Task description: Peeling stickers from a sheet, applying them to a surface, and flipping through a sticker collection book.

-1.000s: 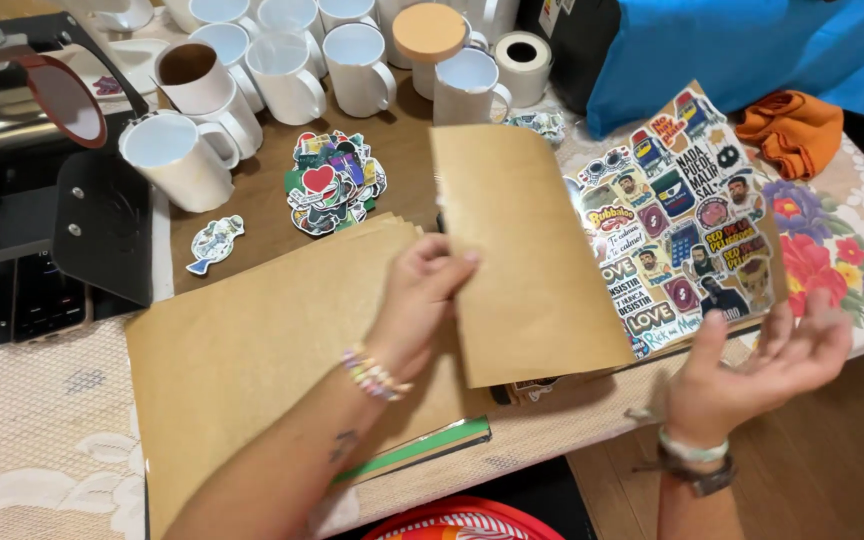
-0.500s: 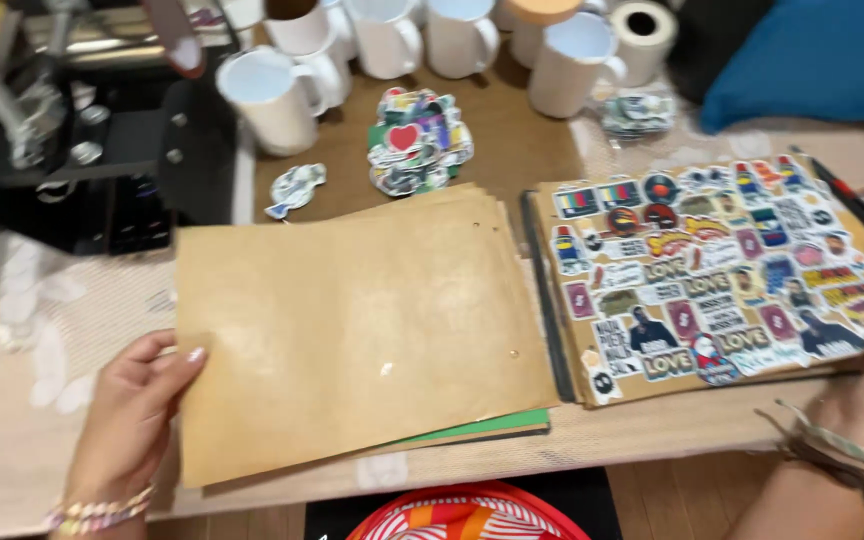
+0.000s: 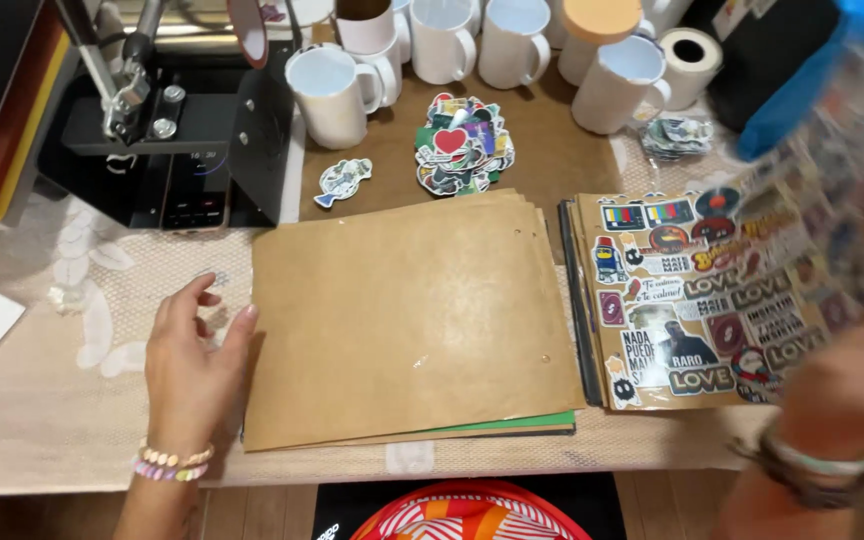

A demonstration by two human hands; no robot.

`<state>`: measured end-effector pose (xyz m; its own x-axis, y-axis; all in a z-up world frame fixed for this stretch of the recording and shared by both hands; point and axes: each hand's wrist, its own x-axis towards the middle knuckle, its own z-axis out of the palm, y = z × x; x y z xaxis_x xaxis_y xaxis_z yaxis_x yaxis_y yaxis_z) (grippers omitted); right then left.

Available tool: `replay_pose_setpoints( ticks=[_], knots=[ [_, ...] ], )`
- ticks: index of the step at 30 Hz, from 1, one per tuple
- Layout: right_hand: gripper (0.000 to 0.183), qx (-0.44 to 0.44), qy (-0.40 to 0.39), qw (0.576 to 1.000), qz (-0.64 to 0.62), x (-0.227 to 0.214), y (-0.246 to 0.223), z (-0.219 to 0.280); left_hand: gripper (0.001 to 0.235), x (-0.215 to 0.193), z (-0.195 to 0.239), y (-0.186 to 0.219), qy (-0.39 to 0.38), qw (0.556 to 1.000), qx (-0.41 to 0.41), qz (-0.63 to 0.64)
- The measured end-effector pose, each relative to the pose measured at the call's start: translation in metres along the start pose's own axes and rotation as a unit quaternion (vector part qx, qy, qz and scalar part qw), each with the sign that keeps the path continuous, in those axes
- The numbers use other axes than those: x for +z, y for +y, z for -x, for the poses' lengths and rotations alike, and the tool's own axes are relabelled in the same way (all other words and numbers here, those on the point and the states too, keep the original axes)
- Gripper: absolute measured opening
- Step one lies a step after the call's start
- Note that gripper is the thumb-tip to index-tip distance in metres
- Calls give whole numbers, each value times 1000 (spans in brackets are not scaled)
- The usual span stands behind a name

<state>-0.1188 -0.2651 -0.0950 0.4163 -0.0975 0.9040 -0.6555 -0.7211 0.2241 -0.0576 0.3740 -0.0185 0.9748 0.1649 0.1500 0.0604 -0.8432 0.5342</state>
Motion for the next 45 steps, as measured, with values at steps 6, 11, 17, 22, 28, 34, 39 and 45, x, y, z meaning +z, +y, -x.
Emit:
replay_pose_setpoints(
  ticks=[6, 11, 17, 22, 28, 34, 39, 45],
  knots=[
    [35, -245, -163, 787, -542, -270, -161, -89, 43, -10, -2, 38, -145, 885, -86, 434],
    [27, -326, 35, 710, -623, -348, -250, -50, 63, 19, -8, -1, -200, 687, -204, 668],
    [49, -455, -256, 506, -686, -323, -268, 11, 49, 32, -12, -25, -162, 815, -204, 517],
    [39, -384, -260, 525, -714, -291, -233, -5, 45, 38, -16, -33, -143, 803, -202, 542],
    [61, -214, -329, 673, -627, -247, -182, 1, 46, 27, -25, -36, -131, 814, -196, 530],
    [80, -153, -357, 752, -533, -218, -163, 11, 39, 26, -21, -34, -67, 882, -177, 431],
    [84, -160, -373, 739, -538, -218, -163, 7, 42, 37, -15, -43, 4, 973, -46, 228],
    [81, -9, -374, 760, -531, -185, -118, -17, 55, 25, 0, -2, 34, 975, 217, 21]
  ],
)
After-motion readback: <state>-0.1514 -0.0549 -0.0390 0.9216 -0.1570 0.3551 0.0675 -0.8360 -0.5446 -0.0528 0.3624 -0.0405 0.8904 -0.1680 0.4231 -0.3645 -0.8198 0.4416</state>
